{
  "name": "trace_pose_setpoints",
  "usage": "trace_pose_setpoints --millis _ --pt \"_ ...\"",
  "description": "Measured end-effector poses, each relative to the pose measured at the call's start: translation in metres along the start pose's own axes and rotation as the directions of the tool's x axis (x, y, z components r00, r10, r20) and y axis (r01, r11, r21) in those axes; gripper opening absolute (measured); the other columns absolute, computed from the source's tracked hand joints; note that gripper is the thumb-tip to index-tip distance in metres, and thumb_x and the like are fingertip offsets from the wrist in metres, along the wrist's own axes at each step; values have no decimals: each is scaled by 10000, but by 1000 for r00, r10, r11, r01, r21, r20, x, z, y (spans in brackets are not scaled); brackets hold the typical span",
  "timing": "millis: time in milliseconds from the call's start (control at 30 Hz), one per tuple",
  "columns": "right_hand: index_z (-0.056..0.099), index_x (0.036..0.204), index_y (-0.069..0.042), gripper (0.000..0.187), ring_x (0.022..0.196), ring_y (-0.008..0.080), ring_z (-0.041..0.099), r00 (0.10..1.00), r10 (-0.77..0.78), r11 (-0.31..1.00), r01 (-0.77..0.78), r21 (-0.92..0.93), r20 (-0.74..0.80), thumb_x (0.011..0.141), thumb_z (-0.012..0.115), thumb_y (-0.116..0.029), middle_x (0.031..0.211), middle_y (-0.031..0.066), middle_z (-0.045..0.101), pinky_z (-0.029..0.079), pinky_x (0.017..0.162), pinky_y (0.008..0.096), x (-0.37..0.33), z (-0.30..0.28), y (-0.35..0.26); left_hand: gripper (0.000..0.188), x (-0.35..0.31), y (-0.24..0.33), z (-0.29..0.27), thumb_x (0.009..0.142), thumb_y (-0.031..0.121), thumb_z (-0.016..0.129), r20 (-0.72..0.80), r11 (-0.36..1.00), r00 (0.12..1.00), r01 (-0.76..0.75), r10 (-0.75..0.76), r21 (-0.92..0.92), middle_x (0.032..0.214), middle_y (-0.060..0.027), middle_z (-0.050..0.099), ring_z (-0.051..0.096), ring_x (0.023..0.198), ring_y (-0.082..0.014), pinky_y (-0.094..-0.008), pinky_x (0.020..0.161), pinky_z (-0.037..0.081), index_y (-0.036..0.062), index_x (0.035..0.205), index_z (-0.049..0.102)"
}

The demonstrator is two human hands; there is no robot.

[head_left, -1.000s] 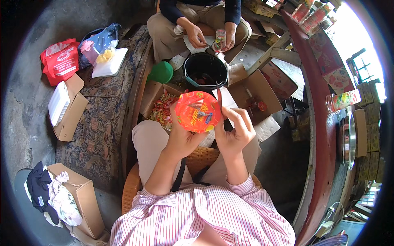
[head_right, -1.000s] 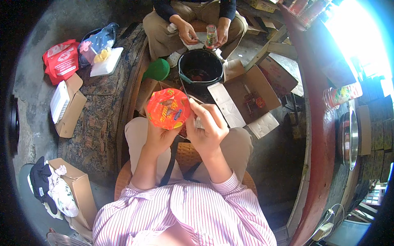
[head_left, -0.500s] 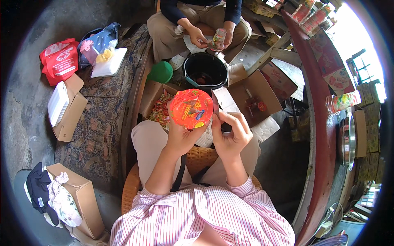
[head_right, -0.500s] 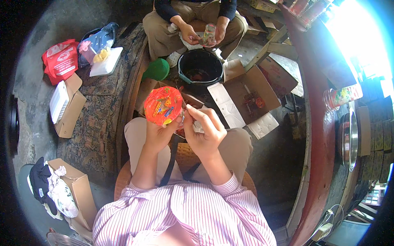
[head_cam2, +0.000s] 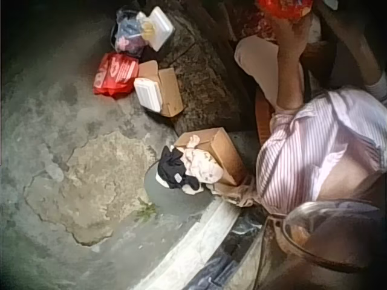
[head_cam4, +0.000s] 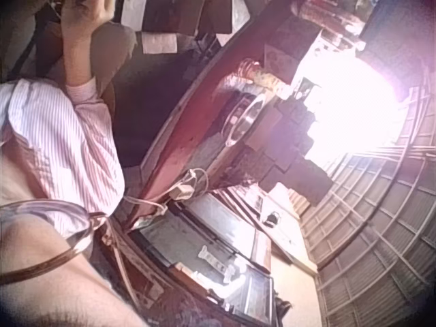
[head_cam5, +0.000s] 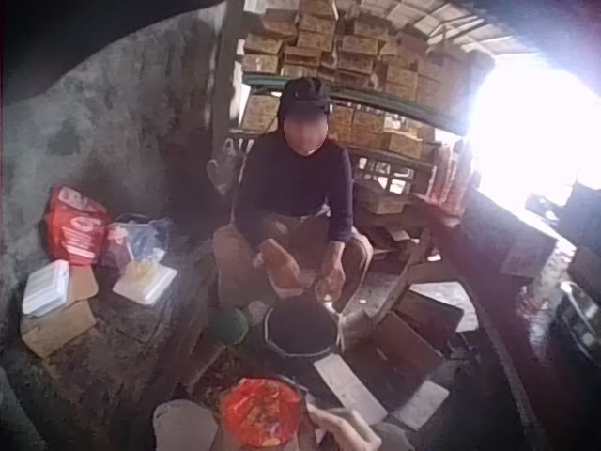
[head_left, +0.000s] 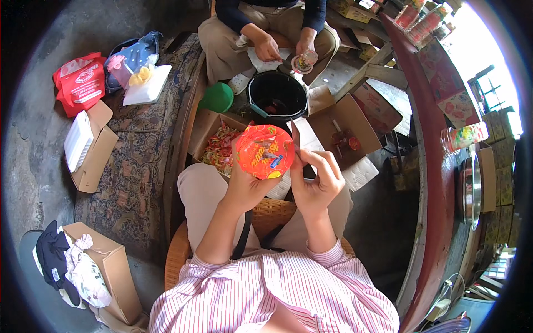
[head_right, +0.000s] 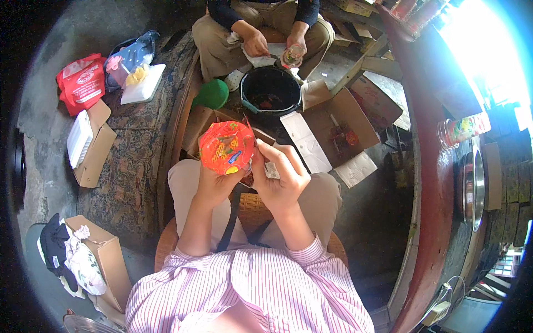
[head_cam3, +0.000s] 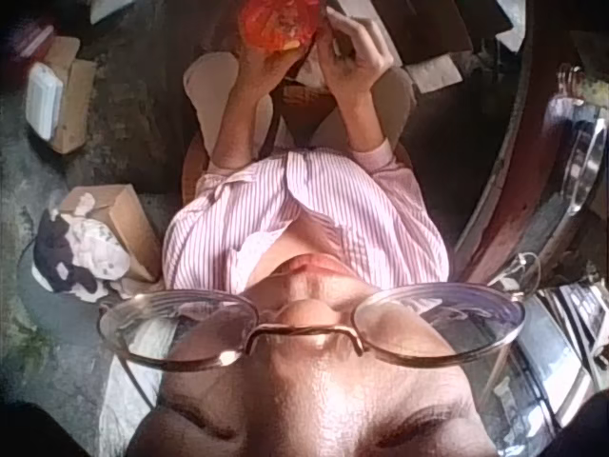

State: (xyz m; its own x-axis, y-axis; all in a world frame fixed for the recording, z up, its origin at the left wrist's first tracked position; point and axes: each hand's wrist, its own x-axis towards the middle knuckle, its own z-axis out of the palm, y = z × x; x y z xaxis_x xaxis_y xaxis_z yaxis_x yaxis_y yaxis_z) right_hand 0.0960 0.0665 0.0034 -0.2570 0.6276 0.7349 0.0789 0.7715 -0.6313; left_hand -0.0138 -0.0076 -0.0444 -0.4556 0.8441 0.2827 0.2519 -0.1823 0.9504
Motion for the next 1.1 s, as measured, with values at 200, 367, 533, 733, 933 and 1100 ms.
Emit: trace_pose_setpoints --millis 200,367,533,733,933,1100 --pt "614 800 33 180 597 126 565 1000 -4 997 3 72 12 634 650 91 677 84 570 452 563 206 6 1 5 548 0 3 2 703 206 702 57 991 998 10 -2 -136 1159 -110 424 396 1113 -247 -354 942 306 46 1161 448" --pt "609 809 41 182 616 124 566 998 27 996 -31 78 54 640 641 101 705 87 570 461 574 208 3 -1 6 568 -1 0 -5 680 191 717 98 999 995 -28 31 -36 1189 -104 395 399 1106 -244 -348 937 315 49 1161 449" --pt "615 823 34 188 626 126 575 992 89 980 -103 167 92 648 634 97 719 83 580 464 569 216 5 -3 9 606 1 4 -5 629 147 739 116 988 988 -86 101 -126 1163 -94 394 401 1088 -240 -349 930 323 57 1156 452" --pt "632 830 9 207 577 134 582 996 70 984 -78 160 54 638 637 84 675 77 591 444 530 223 3 -3 13 657 3 9 -8 605 137 751 144 981 990 21 8 -193 1150 -92 395 418 1071 -221 -336 918 338 45 1167 424" --pt "609 833 42 187 643 119 569 992 63 987 -78 137 110 662 619 117 730 81 569 474 591 214 9 -3 6 649 7 12 -1 613 133 745 66 959 998 18 0 -282 1145 -91 391 425 1056 -208 -331 900 352 45 1171 424" --pt "603 821 37 165 616 122 550 997 73 995 -71 70 -16 673 649 91 719 88 564 450 562 216 1 -2 4 579 6 -1 -5 647 163 734 -14 994 999 -33 32 -103 1154 -93 385 400 1085 -215 -341 930 320 41 1145 465"
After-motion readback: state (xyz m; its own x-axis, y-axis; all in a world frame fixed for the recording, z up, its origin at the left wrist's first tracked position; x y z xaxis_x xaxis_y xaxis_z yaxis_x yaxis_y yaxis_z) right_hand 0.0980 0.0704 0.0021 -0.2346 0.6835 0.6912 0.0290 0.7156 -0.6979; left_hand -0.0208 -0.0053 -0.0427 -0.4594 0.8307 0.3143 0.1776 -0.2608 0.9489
